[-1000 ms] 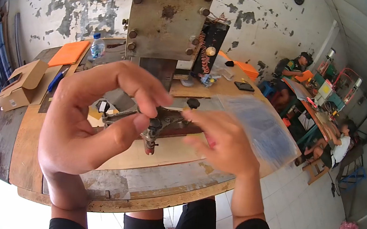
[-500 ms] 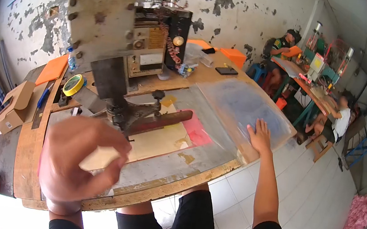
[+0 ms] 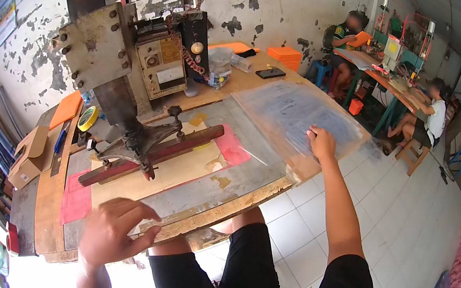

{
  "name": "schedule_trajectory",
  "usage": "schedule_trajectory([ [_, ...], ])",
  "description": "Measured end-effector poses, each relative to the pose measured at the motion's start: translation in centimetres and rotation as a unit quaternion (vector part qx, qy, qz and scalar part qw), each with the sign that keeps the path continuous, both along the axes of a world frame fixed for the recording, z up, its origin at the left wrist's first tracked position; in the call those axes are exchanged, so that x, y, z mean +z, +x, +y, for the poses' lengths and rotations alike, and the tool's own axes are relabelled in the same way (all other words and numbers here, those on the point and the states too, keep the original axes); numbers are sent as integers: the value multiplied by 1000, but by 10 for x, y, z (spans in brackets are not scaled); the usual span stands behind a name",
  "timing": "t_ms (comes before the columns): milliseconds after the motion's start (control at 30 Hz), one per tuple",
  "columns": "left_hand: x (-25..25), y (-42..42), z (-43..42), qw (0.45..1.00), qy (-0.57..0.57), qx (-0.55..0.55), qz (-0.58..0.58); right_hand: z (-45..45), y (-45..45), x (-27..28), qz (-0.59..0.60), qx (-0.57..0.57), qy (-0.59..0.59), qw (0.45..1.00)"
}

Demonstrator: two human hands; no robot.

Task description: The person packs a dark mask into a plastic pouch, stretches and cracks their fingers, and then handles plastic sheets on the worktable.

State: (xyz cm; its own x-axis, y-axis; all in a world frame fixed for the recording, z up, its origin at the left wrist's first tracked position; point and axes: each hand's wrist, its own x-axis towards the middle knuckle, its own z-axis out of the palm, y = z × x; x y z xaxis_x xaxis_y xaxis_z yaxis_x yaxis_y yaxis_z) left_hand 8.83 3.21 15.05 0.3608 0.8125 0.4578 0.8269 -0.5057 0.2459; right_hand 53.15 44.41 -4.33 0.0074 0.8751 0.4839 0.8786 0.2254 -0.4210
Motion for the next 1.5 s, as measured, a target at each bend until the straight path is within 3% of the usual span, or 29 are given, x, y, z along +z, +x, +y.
schedule_trajectory([
  [67, -33, -17, -19, 998, -26, 54, -13, -7, -2, 13, -14, -8, -7, 1000],
  [133, -70, -36, -44, 981, -22, 182, -69, -6, 1, 16, -30, -17, -19, 999],
  [167, -92, -44, -56, 981, -25, 181, -68, 3, 7, 9, -44, -9, -6, 999],
  [233, -140, -63, -77, 934, 91, 341, -53, 7, 13, 13, -55, -6, 10, 998],
  [300, -187, -82, -104, 926, 51, 367, -68, -1, 13, 24, -98, 15, -65, 993],
  [333, -209, -88, -112, 914, 85, 397, -20, -3, 17, 19, -98, 12, -64, 993],
  [400, -239, -91, -122, 884, 114, 451, 42, -1, 27, 1, -39, 113, -28, 992],
  [600, -255, -85, -106, 859, 209, 467, 13, -1, 39, 7, 28, 174, -98, 979],
  [733, -274, -95, -96, 837, 285, 467, 15, -14, 30, 14, 33, 123, -73, 989],
  [833, -280, -98, -94, 826, 295, 480, 25, -11, 26, 15, 12, 91, -23, 996],
  [900, -283, -100, -93, 824, 297, 481, 23, -3, 33, 9, 15, 126, 4, 992],
  [1133, -294, -105, -95, 821, 299, 485, 19, 41, 52, 33, 7, 96, -49, 994],
  [1200, -297, -105, -96, 821, 290, 492, 15, 41, 48, 58, 158, 43, 23, 986],
  [1233, -298, -105, -97, 821, 287, 493, 16, 45, 45, 68, 155, 45, 21, 987],
  [1300, -299, -105, -97, 821, 282, 496, 17, 51, 40, 83, 265, 40, 123, 955],
  [1333, -298, -105, -97, 820, 284, 496, 18, 51, 39, 87, 264, 42, 123, 956],
  [1400, -297, -105, -94, 819, 287, 497, 18, 48, 36, 93, 262, 196, 9, 945],
  [1500, -298, -104, -93, 816, 297, 495, 15, 7, 13, 121, 318, 193, 10, 928],
])
